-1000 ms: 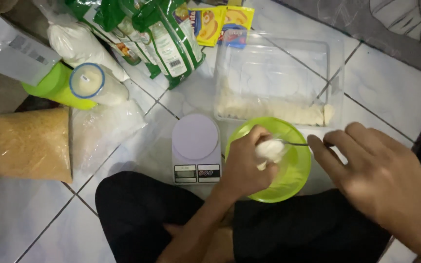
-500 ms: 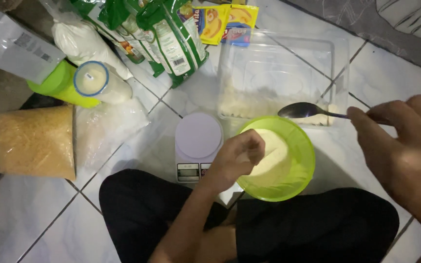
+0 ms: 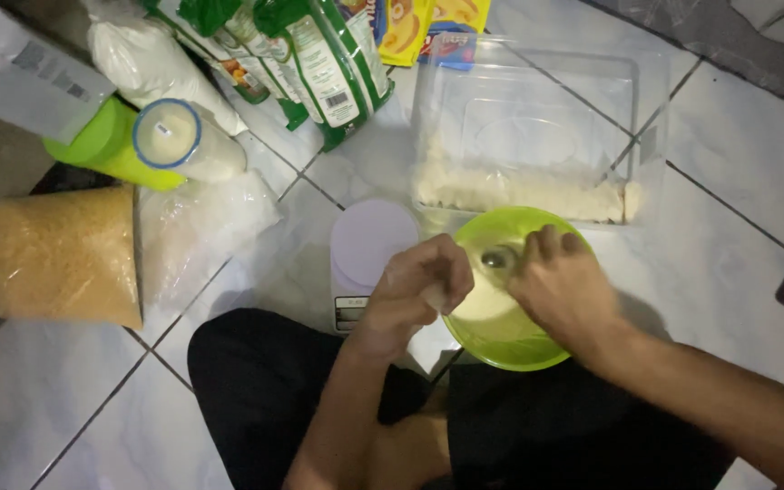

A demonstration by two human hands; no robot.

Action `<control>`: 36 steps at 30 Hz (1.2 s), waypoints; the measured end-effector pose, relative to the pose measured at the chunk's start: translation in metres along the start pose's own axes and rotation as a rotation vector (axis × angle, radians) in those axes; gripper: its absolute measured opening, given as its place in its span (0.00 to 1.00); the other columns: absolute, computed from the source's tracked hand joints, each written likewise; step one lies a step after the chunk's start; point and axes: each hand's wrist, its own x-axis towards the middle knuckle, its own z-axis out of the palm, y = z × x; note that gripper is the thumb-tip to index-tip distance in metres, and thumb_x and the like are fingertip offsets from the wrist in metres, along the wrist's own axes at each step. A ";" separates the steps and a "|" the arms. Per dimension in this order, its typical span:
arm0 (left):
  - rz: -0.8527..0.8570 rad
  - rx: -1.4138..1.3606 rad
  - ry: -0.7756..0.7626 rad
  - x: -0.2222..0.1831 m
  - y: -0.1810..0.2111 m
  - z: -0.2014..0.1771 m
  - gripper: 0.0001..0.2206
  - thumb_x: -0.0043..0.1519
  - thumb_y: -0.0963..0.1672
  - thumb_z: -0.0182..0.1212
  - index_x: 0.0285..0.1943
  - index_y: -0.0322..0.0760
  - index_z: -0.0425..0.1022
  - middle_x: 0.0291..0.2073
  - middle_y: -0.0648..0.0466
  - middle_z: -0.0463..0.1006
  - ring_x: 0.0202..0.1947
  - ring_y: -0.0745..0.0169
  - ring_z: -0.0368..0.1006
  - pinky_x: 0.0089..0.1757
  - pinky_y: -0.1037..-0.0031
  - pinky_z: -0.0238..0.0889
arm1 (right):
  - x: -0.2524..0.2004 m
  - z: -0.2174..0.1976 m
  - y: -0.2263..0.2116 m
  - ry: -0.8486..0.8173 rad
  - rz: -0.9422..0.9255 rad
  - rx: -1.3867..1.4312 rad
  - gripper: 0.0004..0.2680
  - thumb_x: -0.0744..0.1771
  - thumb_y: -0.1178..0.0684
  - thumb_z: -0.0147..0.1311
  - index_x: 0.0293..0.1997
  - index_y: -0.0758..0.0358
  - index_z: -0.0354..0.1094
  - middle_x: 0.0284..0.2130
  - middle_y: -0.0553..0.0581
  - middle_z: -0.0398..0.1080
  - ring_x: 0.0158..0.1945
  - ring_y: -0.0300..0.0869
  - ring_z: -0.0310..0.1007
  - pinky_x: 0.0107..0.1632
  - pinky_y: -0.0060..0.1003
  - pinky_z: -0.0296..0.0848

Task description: Mixing ingredients in a bowl and portioning them into small bags using a digital scale

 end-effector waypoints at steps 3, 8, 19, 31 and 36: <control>-0.005 0.031 0.000 0.004 0.005 -0.001 0.20 0.37 0.39 0.54 0.40 0.25 0.69 0.25 0.49 0.67 0.26 0.67 0.63 0.28 0.82 0.54 | 0.019 0.000 -0.019 -0.169 0.021 0.014 0.06 0.65 0.60 0.53 0.31 0.56 0.77 0.29 0.57 0.72 0.36 0.47 0.73 0.36 0.36 0.71; 0.024 0.059 0.035 0.000 0.004 -0.014 0.19 0.37 0.40 0.55 0.38 0.26 0.69 0.25 0.48 0.65 0.26 0.64 0.63 0.29 0.81 0.57 | 0.009 0.036 -0.025 -0.196 0.073 0.212 0.05 0.62 0.59 0.54 0.28 0.59 0.76 0.28 0.59 0.71 0.35 0.49 0.75 0.33 0.38 0.73; -0.020 0.215 0.179 0.001 0.019 -0.012 0.13 0.39 0.37 0.53 0.35 0.29 0.70 0.24 0.55 0.63 0.28 0.68 0.60 0.32 0.82 0.54 | 0.003 0.003 0.007 -0.445 0.240 0.618 0.08 0.64 0.58 0.48 0.27 0.62 0.76 0.30 0.62 0.73 0.34 0.54 0.79 0.35 0.47 0.80; 0.249 0.945 0.211 0.008 0.030 0.020 0.11 0.43 0.36 0.47 0.35 0.36 0.57 0.29 0.57 0.55 0.31 0.64 0.47 0.34 0.71 0.43 | -0.019 -0.038 0.034 -0.612 0.306 0.681 0.13 0.64 0.60 0.49 0.47 0.47 0.78 0.31 0.56 0.73 0.38 0.55 0.76 0.38 0.51 0.74; 0.316 1.238 0.210 0.009 0.027 0.030 0.15 0.38 0.39 0.48 0.35 0.36 0.58 0.29 0.53 0.56 0.30 0.57 0.52 0.33 0.65 0.47 | -0.042 -0.031 0.060 -0.575 0.300 0.662 0.11 0.66 0.43 0.53 0.54 0.40 0.75 0.38 0.50 0.75 0.51 0.47 0.75 0.51 0.45 0.76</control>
